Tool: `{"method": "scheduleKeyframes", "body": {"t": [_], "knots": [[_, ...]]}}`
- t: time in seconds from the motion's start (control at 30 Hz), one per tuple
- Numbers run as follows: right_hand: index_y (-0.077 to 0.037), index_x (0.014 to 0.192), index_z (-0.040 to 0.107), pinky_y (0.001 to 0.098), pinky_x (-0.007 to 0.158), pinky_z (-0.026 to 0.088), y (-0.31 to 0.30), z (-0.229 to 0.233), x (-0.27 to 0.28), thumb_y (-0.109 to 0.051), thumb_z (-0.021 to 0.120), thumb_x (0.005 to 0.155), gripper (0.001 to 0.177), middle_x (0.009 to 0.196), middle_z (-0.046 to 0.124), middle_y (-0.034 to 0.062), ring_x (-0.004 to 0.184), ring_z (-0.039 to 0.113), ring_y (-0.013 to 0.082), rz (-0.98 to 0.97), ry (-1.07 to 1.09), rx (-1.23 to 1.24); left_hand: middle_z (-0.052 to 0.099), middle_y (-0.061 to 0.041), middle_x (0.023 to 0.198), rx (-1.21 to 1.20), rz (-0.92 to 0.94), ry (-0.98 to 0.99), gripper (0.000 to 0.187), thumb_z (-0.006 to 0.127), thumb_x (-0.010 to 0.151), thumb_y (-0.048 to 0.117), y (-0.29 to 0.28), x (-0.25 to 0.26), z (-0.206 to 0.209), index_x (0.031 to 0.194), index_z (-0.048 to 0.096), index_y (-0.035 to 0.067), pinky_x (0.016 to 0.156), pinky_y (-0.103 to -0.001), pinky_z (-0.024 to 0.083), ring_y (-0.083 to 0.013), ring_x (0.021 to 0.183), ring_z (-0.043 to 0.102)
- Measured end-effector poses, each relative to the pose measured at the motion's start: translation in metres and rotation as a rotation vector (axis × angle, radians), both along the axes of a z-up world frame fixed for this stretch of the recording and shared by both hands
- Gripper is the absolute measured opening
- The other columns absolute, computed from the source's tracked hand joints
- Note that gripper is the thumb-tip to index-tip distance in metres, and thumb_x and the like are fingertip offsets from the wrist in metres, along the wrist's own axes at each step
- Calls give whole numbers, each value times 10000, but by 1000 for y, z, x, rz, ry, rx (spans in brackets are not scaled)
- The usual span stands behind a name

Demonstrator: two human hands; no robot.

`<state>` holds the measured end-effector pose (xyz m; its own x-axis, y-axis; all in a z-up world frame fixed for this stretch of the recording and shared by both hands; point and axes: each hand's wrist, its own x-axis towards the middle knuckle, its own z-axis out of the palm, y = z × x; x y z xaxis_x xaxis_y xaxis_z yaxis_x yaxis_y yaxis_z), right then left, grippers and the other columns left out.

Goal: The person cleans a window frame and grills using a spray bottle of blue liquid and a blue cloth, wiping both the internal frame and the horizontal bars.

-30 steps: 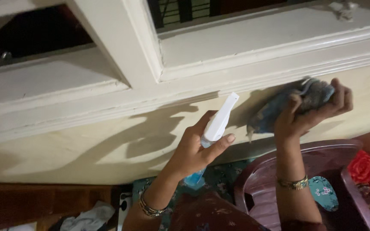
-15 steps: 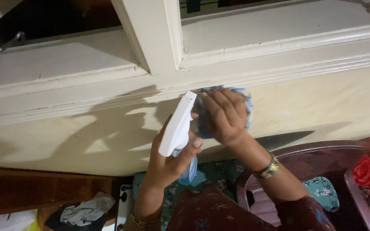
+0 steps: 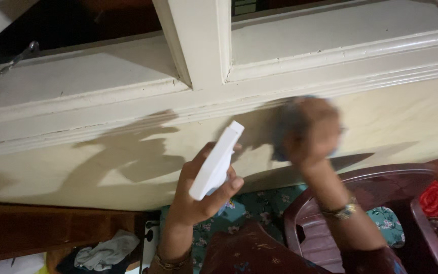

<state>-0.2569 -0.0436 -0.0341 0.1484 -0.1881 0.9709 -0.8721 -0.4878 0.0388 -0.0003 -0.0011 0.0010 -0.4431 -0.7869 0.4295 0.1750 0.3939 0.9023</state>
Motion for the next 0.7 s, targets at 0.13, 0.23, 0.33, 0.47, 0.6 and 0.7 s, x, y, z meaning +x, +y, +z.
{"method": "scheduleKeyframes", "body": {"t": [0.13,0.23,0.33,0.47,0.6,0.7], "knots": [[66,1202,693,454,921,555,1,8,75,-77,651,915,324,1153,707,207,1098,682,361,38,75,90,728,-138,996,-100,-46,26,539,750,932,198,6,22,7,1359,552,-65,596,-245,550,-115,673,675],[73,1194,689,459,950,559,1,8,84,-30,661,964,253,1155,695,185,1090,678,356,155,57,68,736,-174,1113,-61,-107,69,522,741,948,167,3,28,11,1385,572,-66,668,-269,595,-125,786,703],[40,1166,665,517,954,519,-2,-10,47,-82,634,944,255,1133,684,193,1061,677,352,130,114,50,637,-176,1276,49,-180,218,562,735,944,161,-3,33,14,1401,500,-65,705,-323,651,-146,856,709],[32,1214,648,449,882,546,-17,-27,-42,-80,616,1030,218,1064,695,162,996,656,287,-137,43,-126,677,-203,1158,70,-76,126,555,714,964,149,-4,49,17,1420,507,-90,771,-338,604,-192,973,684],[15,1295,609,421,991,569,8,-32,-94,-52,611,1115,192,1194,631,170,1156,623,302,-238,-142,17,703,-202,1166,-25,-70,111,565,703,1009,163,-5,66,13,1474,487,-75,800,-348,630,-193,924,728],[28,1293,583,405,999,589,0,-31,-78,-18,562,1101,198,1219,603,169,1176,627,295,-185,-282,17,685,-206,1190,22,-70,184,574,706,995,162,1,75,10,1463,481,-82,774,-351,632,-176,887,707]]}}
